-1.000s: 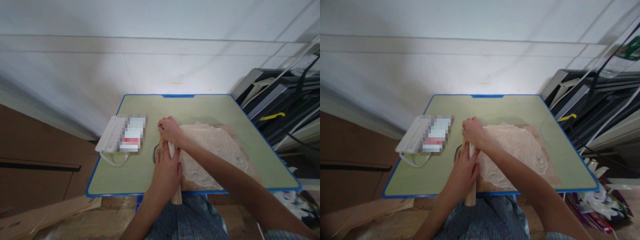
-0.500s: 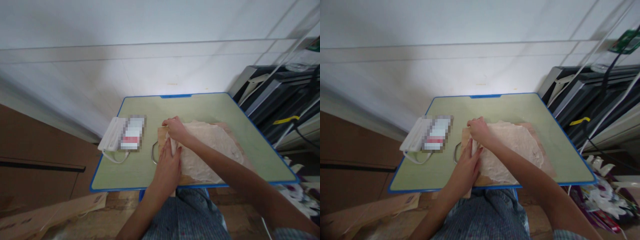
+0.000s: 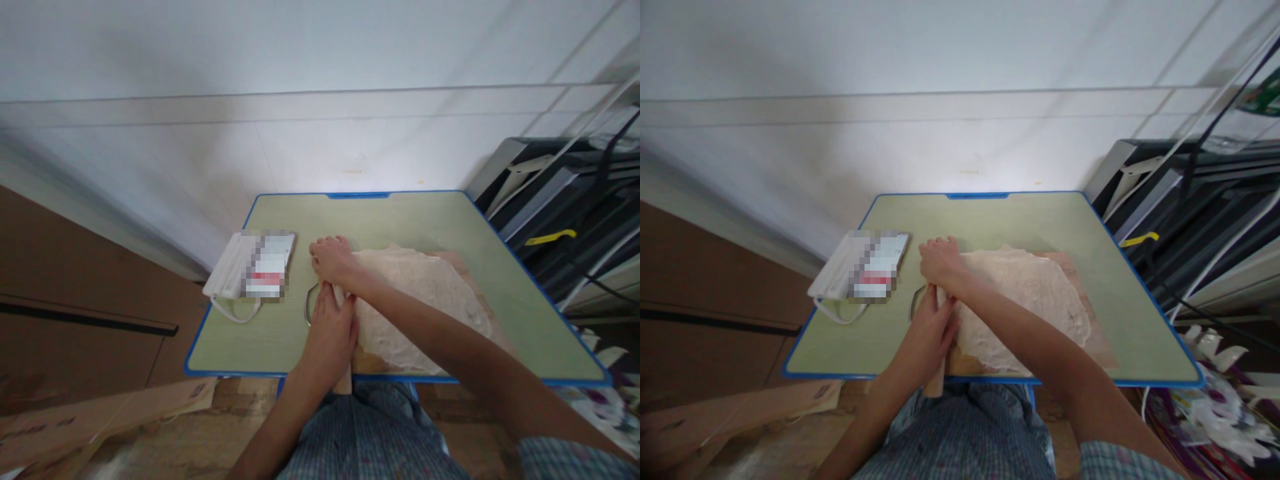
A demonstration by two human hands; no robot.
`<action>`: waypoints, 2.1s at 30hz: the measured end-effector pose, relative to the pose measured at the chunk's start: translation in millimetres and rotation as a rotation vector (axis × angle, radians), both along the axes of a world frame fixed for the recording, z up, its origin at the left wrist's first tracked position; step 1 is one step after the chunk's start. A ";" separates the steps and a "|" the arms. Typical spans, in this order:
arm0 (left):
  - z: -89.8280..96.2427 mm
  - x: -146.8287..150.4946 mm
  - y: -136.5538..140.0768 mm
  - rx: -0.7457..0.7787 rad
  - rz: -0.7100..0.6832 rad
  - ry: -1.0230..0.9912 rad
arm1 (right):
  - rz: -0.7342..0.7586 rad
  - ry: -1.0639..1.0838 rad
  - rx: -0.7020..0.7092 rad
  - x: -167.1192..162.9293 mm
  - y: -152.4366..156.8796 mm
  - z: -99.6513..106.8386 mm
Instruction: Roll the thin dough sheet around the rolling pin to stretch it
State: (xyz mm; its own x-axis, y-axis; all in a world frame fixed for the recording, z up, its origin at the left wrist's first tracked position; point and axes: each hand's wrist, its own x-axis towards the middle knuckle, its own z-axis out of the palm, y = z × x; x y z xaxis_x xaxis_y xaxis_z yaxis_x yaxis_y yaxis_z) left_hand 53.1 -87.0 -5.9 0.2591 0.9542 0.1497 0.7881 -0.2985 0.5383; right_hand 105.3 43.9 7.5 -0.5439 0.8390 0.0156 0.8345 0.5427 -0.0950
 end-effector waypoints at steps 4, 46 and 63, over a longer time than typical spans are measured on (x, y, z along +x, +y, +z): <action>-1.3 2.0 0.4 0.020 0.007 0.014 | 0.003 0.001 0.009 2.5 -0.9 -0.1; 19.6 -23.1 88.4 -0.003 -0.244 0.587 | -0.119 0.320 0.201 141.2 -156.6 -39.3; 14.0 6.8 125.3 0.013 -0.242 0.589 | -0.119 0.367 0.079 137.6 -154.0 -39.4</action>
